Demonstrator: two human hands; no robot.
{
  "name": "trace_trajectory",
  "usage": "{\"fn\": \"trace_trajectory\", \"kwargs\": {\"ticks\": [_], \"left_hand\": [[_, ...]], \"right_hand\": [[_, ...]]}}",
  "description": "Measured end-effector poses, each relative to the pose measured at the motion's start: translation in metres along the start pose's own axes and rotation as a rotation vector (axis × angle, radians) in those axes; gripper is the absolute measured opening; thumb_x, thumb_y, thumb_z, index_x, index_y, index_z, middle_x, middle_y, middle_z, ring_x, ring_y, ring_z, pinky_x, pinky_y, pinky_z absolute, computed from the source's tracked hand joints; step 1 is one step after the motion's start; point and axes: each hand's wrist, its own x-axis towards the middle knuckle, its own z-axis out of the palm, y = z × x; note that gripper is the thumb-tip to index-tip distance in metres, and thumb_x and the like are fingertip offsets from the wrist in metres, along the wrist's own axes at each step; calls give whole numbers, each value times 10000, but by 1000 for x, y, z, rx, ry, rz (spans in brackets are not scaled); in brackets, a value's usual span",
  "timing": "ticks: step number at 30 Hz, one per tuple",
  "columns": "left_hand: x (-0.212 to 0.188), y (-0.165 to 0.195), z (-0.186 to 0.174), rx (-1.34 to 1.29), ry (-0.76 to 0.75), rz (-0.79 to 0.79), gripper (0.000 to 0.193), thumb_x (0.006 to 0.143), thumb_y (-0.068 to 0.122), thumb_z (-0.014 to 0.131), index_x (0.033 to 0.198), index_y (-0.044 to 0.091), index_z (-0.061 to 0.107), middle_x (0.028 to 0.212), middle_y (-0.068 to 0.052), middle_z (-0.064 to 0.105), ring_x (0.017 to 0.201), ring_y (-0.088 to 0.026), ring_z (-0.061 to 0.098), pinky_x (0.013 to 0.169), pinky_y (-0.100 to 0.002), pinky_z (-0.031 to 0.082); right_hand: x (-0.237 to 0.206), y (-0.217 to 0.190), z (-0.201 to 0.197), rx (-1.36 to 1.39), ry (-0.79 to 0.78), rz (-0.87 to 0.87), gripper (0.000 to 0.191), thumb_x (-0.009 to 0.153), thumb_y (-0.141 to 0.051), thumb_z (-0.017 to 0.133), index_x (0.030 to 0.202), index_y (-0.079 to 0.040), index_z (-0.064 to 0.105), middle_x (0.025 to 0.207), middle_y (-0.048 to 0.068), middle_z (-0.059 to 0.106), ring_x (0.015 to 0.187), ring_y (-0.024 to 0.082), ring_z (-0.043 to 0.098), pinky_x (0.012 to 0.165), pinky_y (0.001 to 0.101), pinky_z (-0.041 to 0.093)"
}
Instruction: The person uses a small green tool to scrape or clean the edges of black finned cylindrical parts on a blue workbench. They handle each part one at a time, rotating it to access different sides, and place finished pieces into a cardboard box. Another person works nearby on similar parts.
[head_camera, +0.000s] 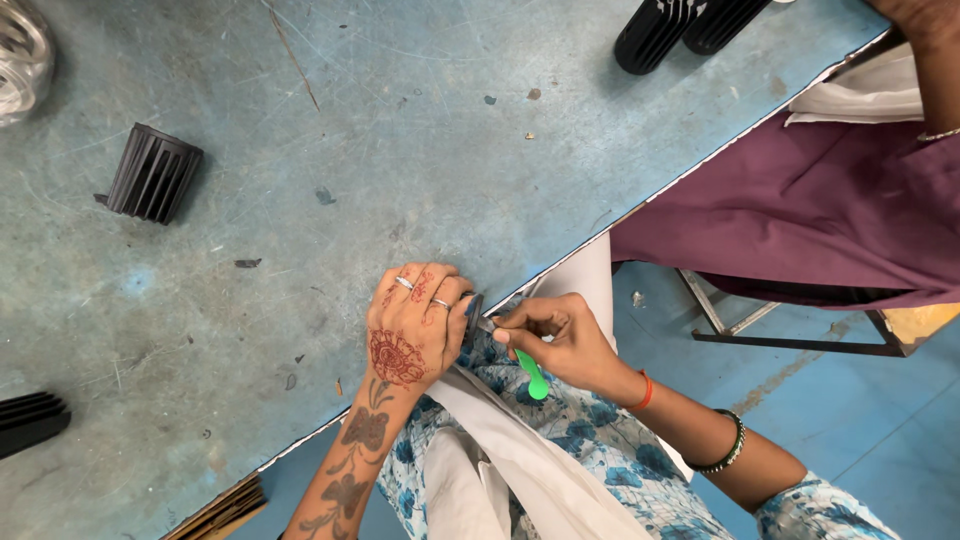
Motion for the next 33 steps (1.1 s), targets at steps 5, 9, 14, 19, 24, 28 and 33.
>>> {"fn": "trace_trajectory", "kwargs": {"ticks": [5, 9, 14, 19, 24, 28, 33], "left_hand": [[-1, 1, -2, 1, 3, 13, 113, 931, 179, 675, 965, 72, 690, 1028, -80, 671, 984, -283, 648, 917, -425, 485], [-2, 3, -5, 11, -32, 8, 148, 909, 194, 687, 983, 66, 686, 1048, -84, 670, 1003, -285, 645, 936, -437, 479], [-7, 5, -13, 22, -62, 5, 233, 886, 229, 694, 1033, 51, 669, 1144, -132, 669, 1095, -313, 635, 974, -455, 472], [-13, -2, -17, 51, -159, 24, 344, 881, 291, 715, 1111, 37, 685, 1152, -126, 674, 1110, -309, 636, 1006, -461, 475], [-13, -7, -7, 66, -111, 42, 381, 901, 339, 739, 1109, 25, 685, 1129, -122, 670, 1079, -300, 638, 1007, -460, 475], [-14, -7, -3, 108, -73, 17, 401, 876, 354, 737, 1104, 27, 689, 1145, -127, 674, 1075, -306, 639, 1005, -454, 469], [-12, -7, -1, 108, -72, 2, 408, 880, 370, 741, 1098, 29, 691, 1140, -118, 672, 1072, -298, 638, 1000, -450, 464]], "right_hand": [[4, 6, -5, 58, -54, 42, 100, 916, -58, 752, 929, 38, 775, 713, 35, 715, 601, 44, 592, 501, 229, 434], [9, 7, -10, 191, -175, 96, 112, 934, -76, 745, 907, 31, 758, 726, 32, 713, 619, 55, 627, 515, 227, 456], [5, 1, -3, 191, -184, 106, 120, 948, -92, 748, 949, 26, 771, 719, 35, 704, 630, 41, 604, 544, 222, 448], [-7, -15, -2, -389, 69, -481, 119, 888, -38, 786, 1001, -7, 768, 768, 48, 706, 623, 100, 609, 573, 275, 461], [3, -28, 1, -699, 200, -713, 174, 829, 6, 806, 998, -2, 766, 673, 57, 600, 553, 164, 521, 503, 322, 395], [7, -31, 1, -805, 210, -807, 177, 835, 8, 806, 1003, 16, 752, 728, 67, 625, 583, 176, 532, 509, 326, 414], [10, -33, 0, -705, 127, -723, 108, 845, 12, 795, 927, 11, 726, 761, 76, 669, 603, 177, 575, 525, 320, 443]]}}
